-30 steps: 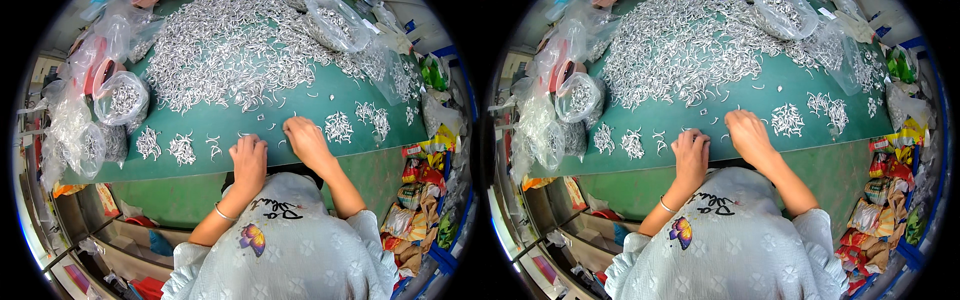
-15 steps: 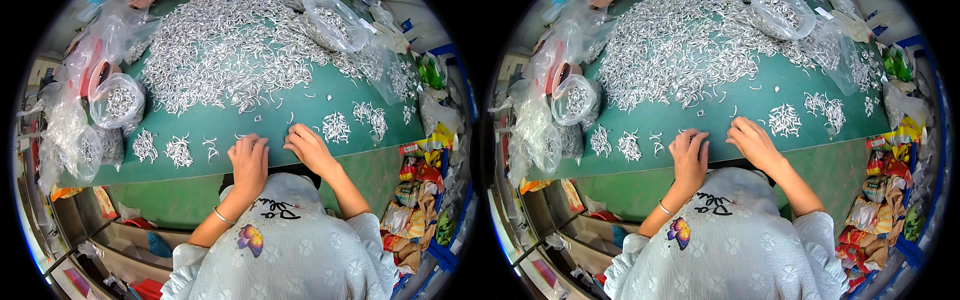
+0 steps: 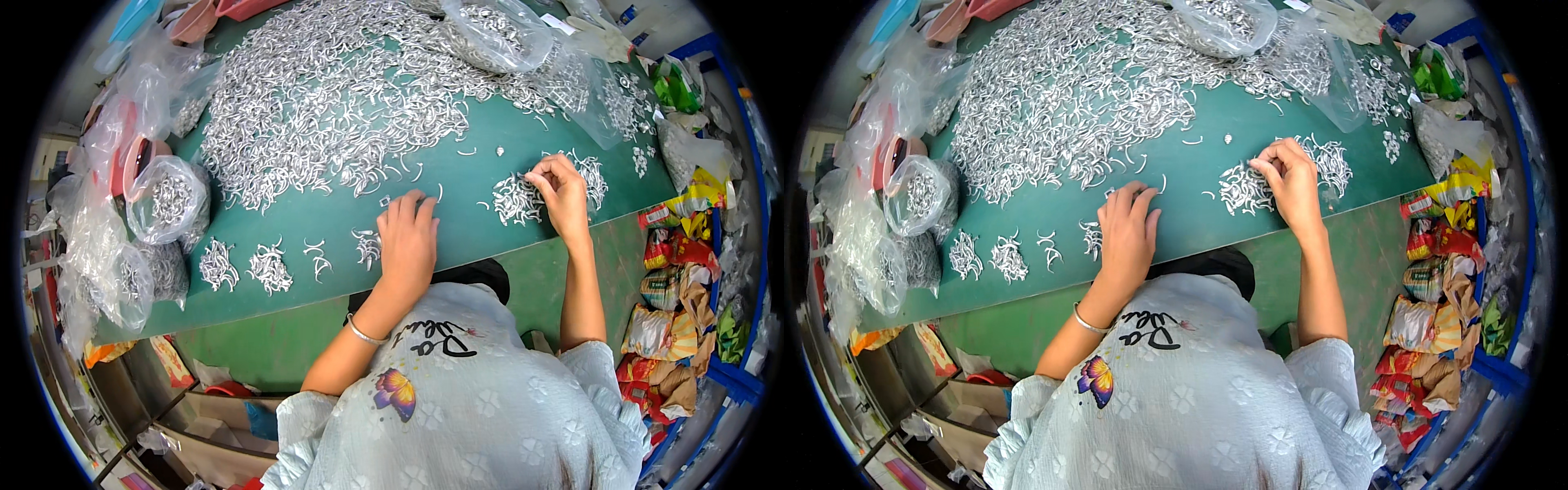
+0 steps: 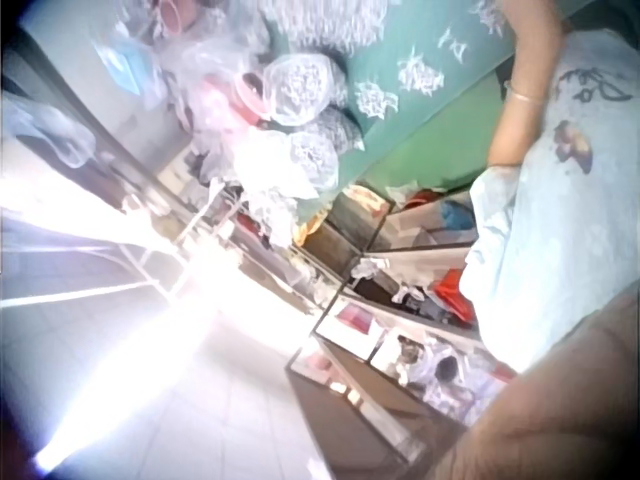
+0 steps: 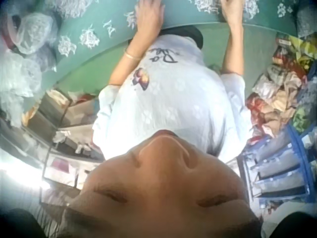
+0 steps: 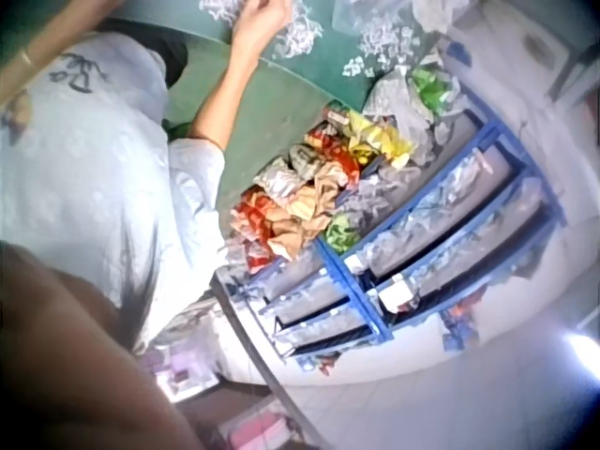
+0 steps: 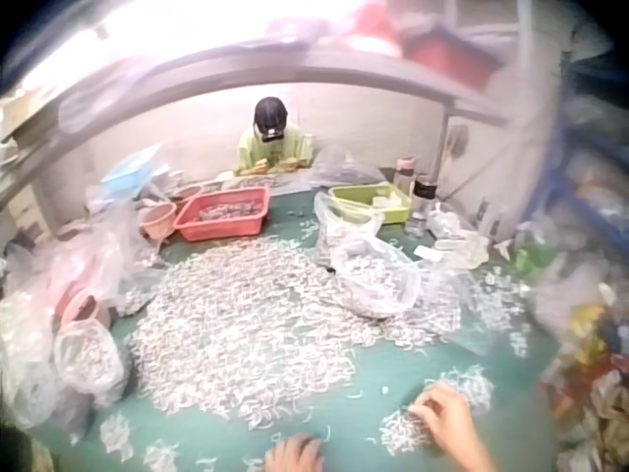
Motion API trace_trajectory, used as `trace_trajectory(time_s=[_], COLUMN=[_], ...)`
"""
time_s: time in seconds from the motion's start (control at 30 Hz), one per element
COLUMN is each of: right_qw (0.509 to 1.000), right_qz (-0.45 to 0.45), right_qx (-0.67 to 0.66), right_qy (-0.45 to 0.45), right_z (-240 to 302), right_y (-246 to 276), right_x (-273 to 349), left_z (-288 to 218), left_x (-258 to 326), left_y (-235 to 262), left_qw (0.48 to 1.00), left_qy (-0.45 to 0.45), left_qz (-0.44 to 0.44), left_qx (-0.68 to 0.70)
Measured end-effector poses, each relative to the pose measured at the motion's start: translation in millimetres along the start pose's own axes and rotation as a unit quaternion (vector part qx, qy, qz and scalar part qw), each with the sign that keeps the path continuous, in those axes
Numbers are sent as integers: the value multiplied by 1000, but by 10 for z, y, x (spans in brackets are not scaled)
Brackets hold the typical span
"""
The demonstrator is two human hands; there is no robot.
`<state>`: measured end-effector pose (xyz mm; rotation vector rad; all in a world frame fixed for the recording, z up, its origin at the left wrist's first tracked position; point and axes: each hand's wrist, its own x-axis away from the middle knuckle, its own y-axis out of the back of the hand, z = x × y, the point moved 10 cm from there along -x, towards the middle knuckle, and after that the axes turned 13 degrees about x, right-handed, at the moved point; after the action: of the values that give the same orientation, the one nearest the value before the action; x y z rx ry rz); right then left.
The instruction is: The person sorts small crescent-shaped metal parts on a table by hand and places them into plastic bags.
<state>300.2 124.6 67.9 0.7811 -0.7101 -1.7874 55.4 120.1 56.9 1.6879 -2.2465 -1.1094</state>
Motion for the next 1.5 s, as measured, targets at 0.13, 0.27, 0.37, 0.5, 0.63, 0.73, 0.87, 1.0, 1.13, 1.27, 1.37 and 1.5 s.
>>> trace_trajectory(time_s=[0.13,0.27,0.37,0.5,0.63,0.73,0.87,1.0,1.13,1.27,1.37,1.5], right_qw=[999,1000,999,983,964,957,963,986,999,989,976,962], right_qz=[-43,-16,34,78,84,73,59,8,5,3,68,158], right_qx=[2,9,-13,41,178,211,193,95,4,-126,-188,-214], right_qy=[-23,-5,17,163,181,183,179,137,-37,-81,-82,-62], right_z=[-278,-234,102,648,743,797,783,628,83,-356,-127,373], right_y=[224,174,-70,-424,-653,-684,-686,-454,-92,-15,-201,-644], right_x=[-60,-41,51,260,446,541,556,372,143,128,192,374], left_z=[-9,-14,63,158,136,80,116,103,82,70,42,-40], left_x=[-76,-97,-120,-156,-164,-135,-73,-60,-22,22,69,116], left_y=[-42,-91,-125,-77,-10,-5,-40,21,69,122,157,195], left_qw=[1000,1000,1000,998,999,999,999,999,999,998,995,994], left_qy=[0,-6,2,12,21,24,39,46,50,45,55,54], left_qz=[5,3,1,-17,-34,-34,-16,-19,-21,-24,-31,-22], left_qx=[-3,-7,-30,-53,-36,-30,-16,0,-4,27,78,90])
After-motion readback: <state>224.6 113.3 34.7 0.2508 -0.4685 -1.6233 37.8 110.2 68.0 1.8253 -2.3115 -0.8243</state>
